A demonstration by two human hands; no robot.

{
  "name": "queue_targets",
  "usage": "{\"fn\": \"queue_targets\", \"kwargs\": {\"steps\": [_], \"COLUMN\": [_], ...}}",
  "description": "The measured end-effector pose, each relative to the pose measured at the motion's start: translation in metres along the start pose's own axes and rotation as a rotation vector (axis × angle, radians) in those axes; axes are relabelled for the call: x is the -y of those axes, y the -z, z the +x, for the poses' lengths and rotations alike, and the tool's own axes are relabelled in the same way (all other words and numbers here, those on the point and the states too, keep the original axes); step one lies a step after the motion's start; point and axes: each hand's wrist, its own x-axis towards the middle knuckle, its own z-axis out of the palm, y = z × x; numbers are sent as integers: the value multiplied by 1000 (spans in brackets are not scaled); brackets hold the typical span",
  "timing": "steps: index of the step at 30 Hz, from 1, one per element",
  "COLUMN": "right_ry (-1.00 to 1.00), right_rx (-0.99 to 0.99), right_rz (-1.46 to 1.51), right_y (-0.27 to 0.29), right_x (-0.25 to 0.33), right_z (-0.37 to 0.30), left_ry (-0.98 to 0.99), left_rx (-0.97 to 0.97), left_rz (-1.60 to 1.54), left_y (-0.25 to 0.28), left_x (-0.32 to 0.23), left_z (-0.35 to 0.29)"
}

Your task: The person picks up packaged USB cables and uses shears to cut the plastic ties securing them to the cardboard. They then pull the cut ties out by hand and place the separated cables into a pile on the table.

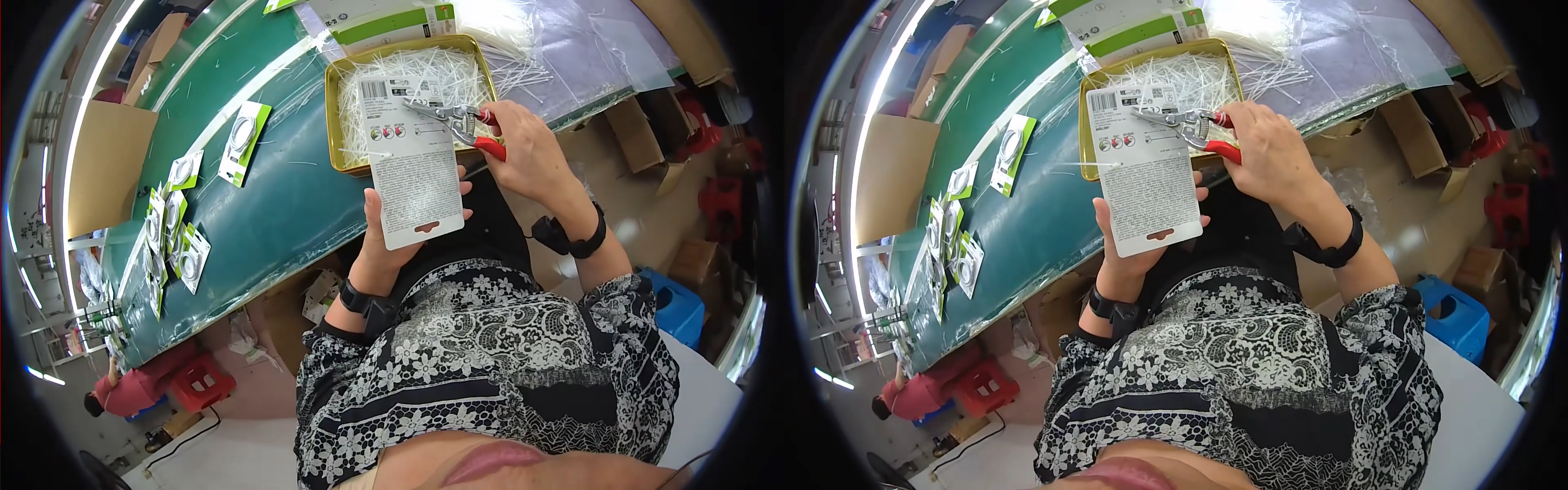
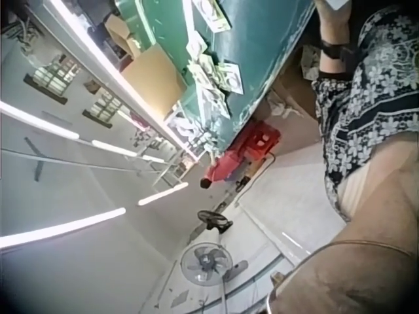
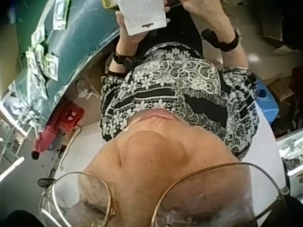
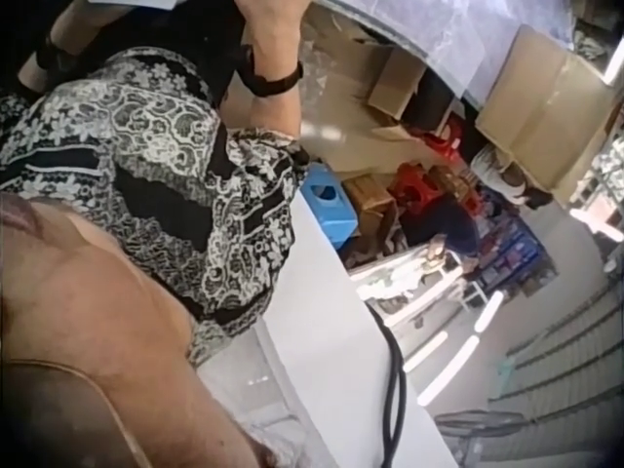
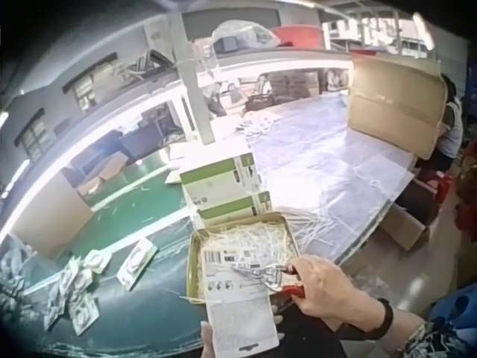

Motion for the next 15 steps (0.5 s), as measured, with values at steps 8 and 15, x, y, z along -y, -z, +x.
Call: {"fn": "queue_targets", "kwargs": {"steps": [8,15], "right_ry": [-70,-26], "right_rx": [74,94], "right_rz": [-71,-96], "right_y": [-5,1], "right_x": [-8,-5], "right_z": [-9,-12], "left_ry": [87,73], "left_rx": [-23,-22], "left_rz": [-124,-169], "left_y": [11,10], "left_x": [0,0], "left_z": [1,1]}}
